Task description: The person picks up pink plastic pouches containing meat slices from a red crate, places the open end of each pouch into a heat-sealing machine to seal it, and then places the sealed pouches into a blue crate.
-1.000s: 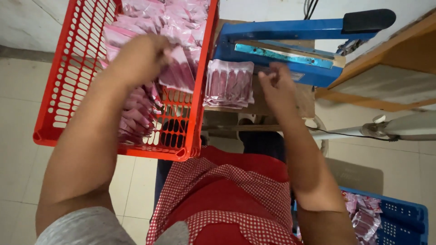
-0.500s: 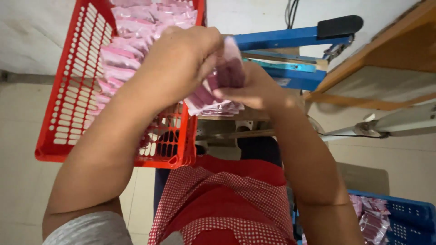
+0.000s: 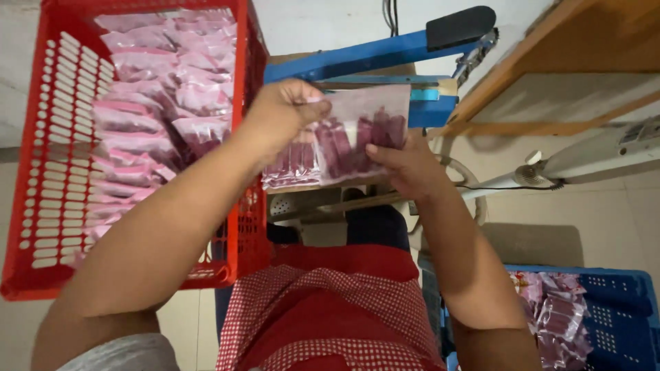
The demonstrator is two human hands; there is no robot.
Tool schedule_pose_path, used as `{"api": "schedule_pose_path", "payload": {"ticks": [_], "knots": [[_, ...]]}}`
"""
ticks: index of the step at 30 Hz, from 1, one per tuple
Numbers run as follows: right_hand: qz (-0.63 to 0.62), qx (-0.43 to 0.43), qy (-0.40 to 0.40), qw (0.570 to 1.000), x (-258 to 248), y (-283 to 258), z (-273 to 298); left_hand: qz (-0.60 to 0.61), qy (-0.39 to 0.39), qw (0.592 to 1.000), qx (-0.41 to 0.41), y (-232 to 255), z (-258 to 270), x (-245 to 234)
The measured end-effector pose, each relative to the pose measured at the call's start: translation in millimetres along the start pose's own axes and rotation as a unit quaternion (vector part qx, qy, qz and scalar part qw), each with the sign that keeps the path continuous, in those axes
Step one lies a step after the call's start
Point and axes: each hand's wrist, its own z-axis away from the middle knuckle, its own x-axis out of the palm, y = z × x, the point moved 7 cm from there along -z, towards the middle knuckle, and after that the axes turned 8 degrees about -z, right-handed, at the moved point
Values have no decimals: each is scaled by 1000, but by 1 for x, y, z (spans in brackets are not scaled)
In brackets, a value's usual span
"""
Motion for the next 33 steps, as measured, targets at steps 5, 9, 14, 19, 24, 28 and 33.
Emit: {"api": "schedule_pose_path", "payload": {"ticks": [5, 9, 14, 19, 24, 28, 33], "knots": [[-9, 135, 118, 984, -81, 55, -21, 138, 24, 958, -252, -86, -33, 38], [7, 177, 137, 975, -111, 65, -43, 137, 11, 962, -235, -109, -65, 54], [-133, 184, 170, 959, -119, 90, -80, 89, 99, 970, -204, -87, -67, 33], [-162, 247, 209, 932, -90, 67, -81, 7, 130, 976, -175, -64, -41, 11], [-156, 256, 218, 929, -89, 64, -79, -223, 164, 953, 126, 2, -54, 7], [-124, 266, 192, 936, -82, 57, -76, -378, 127, 810, 430, 59, -107, 60], [-115, 269, 206, 934, -75, 48, -71, -466, 190, 715, 486, 46, -165, 124]]}}
